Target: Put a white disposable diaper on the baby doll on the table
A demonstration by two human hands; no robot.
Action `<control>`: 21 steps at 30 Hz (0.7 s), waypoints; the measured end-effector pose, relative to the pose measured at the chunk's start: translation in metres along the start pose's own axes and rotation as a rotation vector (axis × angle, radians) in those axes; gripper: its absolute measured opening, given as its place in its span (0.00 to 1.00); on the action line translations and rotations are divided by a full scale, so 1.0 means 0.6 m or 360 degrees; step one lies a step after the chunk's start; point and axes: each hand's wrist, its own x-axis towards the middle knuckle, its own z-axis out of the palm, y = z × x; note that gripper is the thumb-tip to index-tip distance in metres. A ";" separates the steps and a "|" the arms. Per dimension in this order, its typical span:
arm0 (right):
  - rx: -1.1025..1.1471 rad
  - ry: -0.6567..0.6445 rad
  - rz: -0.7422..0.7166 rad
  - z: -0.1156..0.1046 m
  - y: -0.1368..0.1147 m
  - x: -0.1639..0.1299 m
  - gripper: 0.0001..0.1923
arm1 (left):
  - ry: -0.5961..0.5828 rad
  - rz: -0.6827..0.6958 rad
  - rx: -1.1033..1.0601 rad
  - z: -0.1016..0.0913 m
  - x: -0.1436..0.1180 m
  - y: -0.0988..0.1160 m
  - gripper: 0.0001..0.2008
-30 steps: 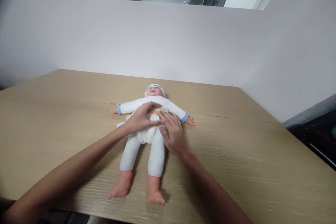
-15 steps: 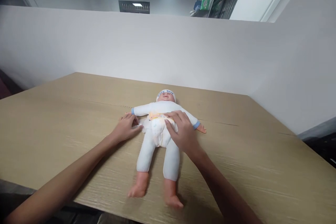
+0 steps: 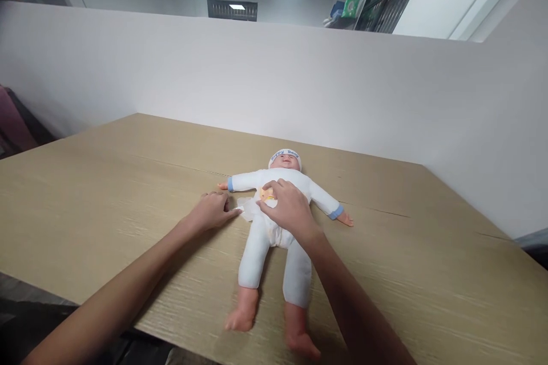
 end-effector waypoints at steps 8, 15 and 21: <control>0.0035 0.0003 -0.0027 0.008 0.005 0.002 0.16 | 0.0009 0.0060 -0.0161 0.005 0.004 -0.013 0.19; 0.0054 0.0023 -0.0061 0.009 0.005 -0.002 0.15 | -0.0050 0.0069 -0.0449 0.001 0.009 -0.020 0.22; 0.0054 -0.0002 -0.0036 0.010 0.001 0.000 0.18 | -0.0192 0.0146 -0.0894 -0.036 0.019 -0.001 0.27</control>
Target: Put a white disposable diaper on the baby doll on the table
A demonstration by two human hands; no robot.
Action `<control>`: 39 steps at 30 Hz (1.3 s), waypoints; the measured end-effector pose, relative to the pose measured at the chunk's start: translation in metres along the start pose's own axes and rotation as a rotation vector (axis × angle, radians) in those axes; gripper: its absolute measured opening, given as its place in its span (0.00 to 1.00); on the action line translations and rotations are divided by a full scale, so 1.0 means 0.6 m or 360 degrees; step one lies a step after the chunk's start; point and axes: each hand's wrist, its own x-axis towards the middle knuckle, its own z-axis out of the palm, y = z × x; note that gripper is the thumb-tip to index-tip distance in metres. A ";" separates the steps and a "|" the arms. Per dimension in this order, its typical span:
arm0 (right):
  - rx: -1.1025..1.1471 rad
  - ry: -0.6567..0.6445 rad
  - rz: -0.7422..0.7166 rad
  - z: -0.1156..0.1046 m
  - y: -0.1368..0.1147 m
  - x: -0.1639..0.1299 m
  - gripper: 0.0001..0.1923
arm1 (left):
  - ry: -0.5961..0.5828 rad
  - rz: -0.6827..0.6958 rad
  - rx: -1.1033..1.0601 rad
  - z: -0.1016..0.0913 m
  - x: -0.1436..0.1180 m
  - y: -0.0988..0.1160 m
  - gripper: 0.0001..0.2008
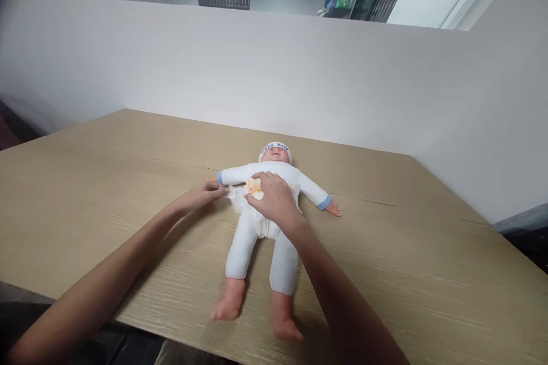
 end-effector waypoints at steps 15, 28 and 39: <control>0.0382 -0.0105 0.0203 -0.014 0.028 0.009 0.23 | 0.0165 0.0172 -0.0887 0.098 0.080 0.091 0.25; 0.0407 0.0329 0.0083 0.004 0.040 0.014 0.25 | 0.0484 0.0239 -0.0572 0.121 0.072 0.053 0.13; 0.0625 -0.0067 0.0006 -0.059 -0.039 -0.203 0.03 | -0.0251 0.0937 0.0404 0.104 -0.123 0.130 0.12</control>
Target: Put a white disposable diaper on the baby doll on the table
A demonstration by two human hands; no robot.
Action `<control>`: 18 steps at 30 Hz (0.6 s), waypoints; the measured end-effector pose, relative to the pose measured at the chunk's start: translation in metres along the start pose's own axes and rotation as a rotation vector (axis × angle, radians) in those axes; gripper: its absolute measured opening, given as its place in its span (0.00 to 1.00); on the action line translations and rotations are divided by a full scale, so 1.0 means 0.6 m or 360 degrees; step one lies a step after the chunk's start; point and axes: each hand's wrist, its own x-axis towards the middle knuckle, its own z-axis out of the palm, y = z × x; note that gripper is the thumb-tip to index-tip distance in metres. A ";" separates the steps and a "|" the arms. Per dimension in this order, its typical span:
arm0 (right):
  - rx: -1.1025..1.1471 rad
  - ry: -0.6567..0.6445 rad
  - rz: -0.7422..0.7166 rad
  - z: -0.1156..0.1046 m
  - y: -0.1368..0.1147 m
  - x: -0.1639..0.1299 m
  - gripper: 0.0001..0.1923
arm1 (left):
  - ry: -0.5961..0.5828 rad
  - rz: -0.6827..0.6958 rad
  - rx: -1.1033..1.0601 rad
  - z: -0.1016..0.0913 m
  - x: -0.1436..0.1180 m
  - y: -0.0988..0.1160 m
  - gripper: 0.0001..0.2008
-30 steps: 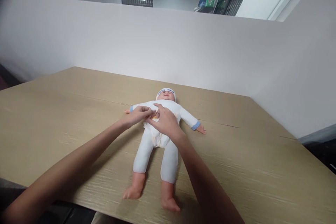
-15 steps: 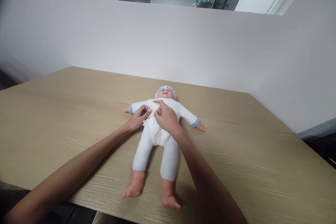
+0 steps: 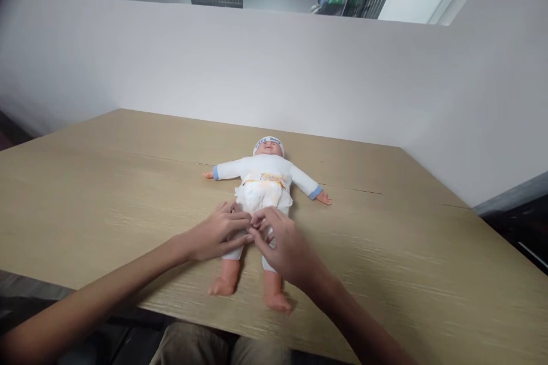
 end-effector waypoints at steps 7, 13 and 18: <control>-0.0353 0.0069 0.0233 0.011 0.066 -0.017 0.05 | 0.0339 -0.0483 -0.0231 0.027 0.011 -0.042 0.16; -0.0585 0.0181 0.0205 0.038 0.066 -0.004 0.10 | 0.0304 -0.0565 -0.0089 0.041 0.032 -0.056 0.21; -0.0562 0.0245 0.0196 0.044 0.058 -0.020 0.05 | 0.0366 -0.0523 -0.0087 0.041 0.026 -0.045 0.17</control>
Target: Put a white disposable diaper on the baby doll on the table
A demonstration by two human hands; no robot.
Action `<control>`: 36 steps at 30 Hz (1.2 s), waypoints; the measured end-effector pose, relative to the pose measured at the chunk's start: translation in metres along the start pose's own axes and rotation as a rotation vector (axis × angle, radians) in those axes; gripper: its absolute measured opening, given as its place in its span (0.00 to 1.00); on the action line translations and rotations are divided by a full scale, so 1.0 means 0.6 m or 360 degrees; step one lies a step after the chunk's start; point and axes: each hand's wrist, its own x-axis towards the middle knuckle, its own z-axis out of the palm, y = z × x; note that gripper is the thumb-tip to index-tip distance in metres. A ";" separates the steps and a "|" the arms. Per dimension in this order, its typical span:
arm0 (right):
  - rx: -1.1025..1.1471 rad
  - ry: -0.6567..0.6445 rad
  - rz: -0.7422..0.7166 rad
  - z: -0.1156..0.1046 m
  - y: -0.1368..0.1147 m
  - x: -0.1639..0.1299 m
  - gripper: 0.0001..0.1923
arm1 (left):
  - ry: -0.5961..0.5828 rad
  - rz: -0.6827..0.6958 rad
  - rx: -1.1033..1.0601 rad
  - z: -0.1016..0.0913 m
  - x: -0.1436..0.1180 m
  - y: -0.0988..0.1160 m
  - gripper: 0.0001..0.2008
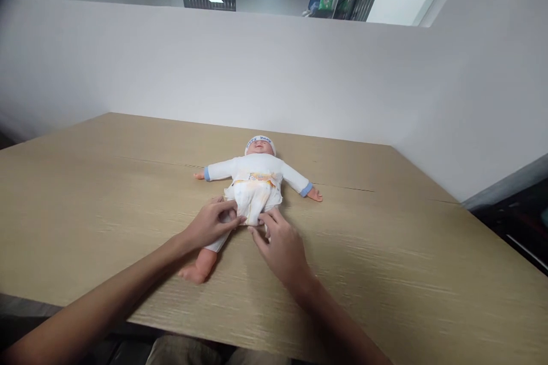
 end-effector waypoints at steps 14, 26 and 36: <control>0.0251 -0.0041 0.0091 0.000 -0.008 -0.005 0.11 | 0.0036 0.0133 -0.0190 0.002 -0.004 -0.001 0.09; 0.0643 0.0143 0.0584 -0.015 0.017 0.015 0.19 | 0.0270 -0.0375 -0.1063 0.031 0.000 -0.031 0.26; 0.0378 0.0103 0.0396 -0.015 0.009 0.012 0.15 | 0.0101 -0.0324 -0.0685 0.007 -0.014 -0.009 0.17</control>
